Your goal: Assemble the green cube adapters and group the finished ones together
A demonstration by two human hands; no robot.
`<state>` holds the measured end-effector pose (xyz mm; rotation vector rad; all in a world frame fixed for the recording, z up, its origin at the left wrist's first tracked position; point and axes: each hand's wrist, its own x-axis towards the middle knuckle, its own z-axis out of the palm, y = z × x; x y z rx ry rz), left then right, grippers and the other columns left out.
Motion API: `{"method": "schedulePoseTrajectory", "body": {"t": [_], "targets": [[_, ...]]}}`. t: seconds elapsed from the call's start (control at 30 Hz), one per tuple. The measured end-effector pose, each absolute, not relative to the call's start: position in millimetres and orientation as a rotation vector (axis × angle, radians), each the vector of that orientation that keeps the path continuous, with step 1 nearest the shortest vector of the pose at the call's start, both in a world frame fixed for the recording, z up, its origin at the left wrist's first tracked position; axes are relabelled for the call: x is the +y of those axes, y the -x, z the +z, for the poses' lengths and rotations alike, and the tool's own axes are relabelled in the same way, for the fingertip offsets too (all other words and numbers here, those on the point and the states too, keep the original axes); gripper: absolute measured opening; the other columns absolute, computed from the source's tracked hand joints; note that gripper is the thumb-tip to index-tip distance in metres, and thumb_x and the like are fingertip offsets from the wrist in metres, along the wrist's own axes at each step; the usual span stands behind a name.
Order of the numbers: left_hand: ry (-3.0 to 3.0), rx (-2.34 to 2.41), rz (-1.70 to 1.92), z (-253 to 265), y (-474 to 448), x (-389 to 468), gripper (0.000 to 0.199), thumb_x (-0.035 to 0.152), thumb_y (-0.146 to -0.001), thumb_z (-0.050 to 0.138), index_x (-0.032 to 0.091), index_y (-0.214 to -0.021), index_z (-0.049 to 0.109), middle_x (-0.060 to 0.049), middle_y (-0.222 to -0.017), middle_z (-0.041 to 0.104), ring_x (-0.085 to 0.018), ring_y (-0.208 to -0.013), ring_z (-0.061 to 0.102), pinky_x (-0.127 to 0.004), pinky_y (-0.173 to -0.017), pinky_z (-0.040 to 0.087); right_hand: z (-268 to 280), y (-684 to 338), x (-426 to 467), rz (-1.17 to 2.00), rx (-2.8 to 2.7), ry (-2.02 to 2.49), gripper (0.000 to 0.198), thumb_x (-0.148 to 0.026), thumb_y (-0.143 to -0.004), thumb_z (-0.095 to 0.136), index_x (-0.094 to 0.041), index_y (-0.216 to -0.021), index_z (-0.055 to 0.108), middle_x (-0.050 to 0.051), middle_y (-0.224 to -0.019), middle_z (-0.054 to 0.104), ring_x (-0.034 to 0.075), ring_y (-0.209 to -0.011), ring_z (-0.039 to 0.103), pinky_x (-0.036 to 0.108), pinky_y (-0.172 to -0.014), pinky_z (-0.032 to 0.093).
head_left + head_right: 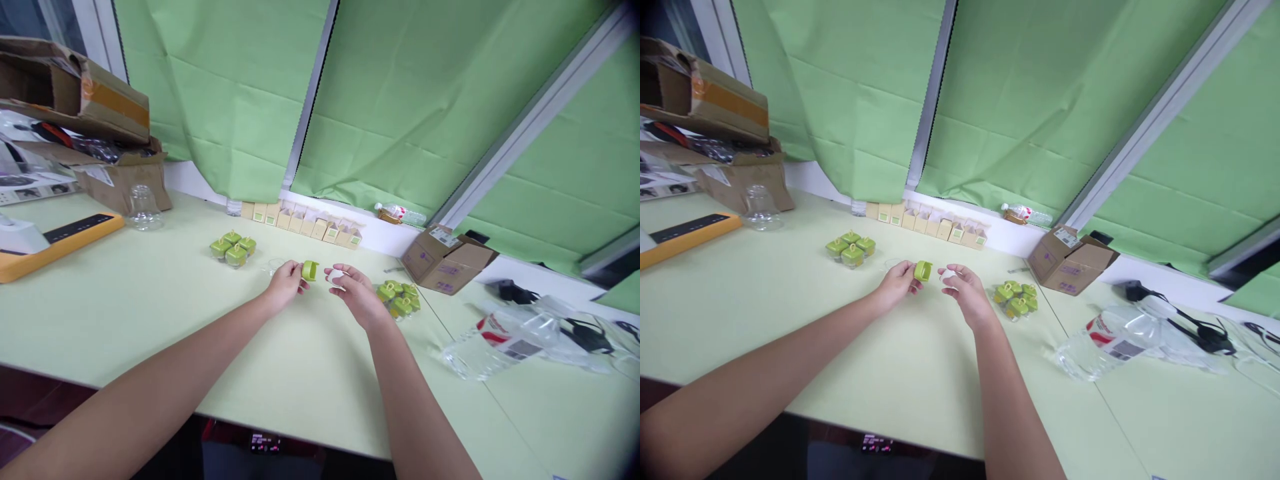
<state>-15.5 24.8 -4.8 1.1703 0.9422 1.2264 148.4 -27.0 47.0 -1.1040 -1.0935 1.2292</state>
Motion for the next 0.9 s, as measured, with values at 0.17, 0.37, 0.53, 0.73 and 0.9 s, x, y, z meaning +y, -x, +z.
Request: {"method": "schedulePoseTrajectory", "body": {"t": [0.17,0.37,0.53,0.73,0.9], "targets": [[-1.227,0.880,1.263,-5,19,22,0.017,0.030,-0.094,0.049,0.017,-0.083,0.050,-0.002,-0.077,0.064,-0.013,-0.058,0.067,-0.022,-0.049,0.050,44,-141,-30,1.258,-1.156,1.010,0.037,-0.018,-0.059,0.077,-0.023,-0.092,0.061,0.004,-0.106,0.070,0.018,-0.094,0.063,0.034,-0.089,0.048],[-1.338,0.826,1.334,-9,19,22,0.020,0.034,-0.093,0.050,0.017,-0.083,0.050,-0.001,-0.072,0.063,-0.013,-0.060,0.066,-0.024,-0.054,0.053,37,-137,-26,1.154,-1.225,1.036,0.041,-0.026,-0.059,0.083,-0.024,-0.096,0.065,0.002,-0.096,0.068,0.018,-0.092,0.062,0.036,-0.092,0.046],[-1.397,0.814,1.358,-8,21,22,0.023,0.038,-0.091,0.052,0.018,-0.083,0.050,-0.001,-0.071,0.063,-0.013,-0.060,0.066,-0.024,-0.055,0.053,34,-137,-25,1.102,-1.240,1.064,0.044,-0.030,-0.058,0.085,-0.023,-0.097,0.065,0.002,-0.098,0.068,0.018,-0.091,0.063,0.037,-0.091,0.047],[-1.424,0.805,1.380,-9,20,20,0.024,0.041,-0.090,0.054,0.018,-0.082,0.051,0.000,-0.069,0.062,-0.014,-0.060,0.065,-0.024,-0.055,0.053,32,-133,-23,1.062,-1.253,1.077,0.046,-0.032,-0.058,0.085,-0.021,-0.097,0.064,0.004,-0.095,0.070,0.018,-0.089,0.064,0.037,-0.089,0.050],[-1.381,0.780,1.416,-9,21,21,0.025,0.042,-0.087,0.057,0.018,-0.081,0.053,0.001,-0.069,0.061,-0.013,-0.058,0.063,-0.025,-0.057,0.054,31,-128,-24,0.983,-1.318,1.058,0.043,-0.034,-0.058,0.085,-0.021,-0.095,0.066,0.005,-0.099,0.072,0.019,-0.092,0.067,0.036,-0.088,0.052]]}}
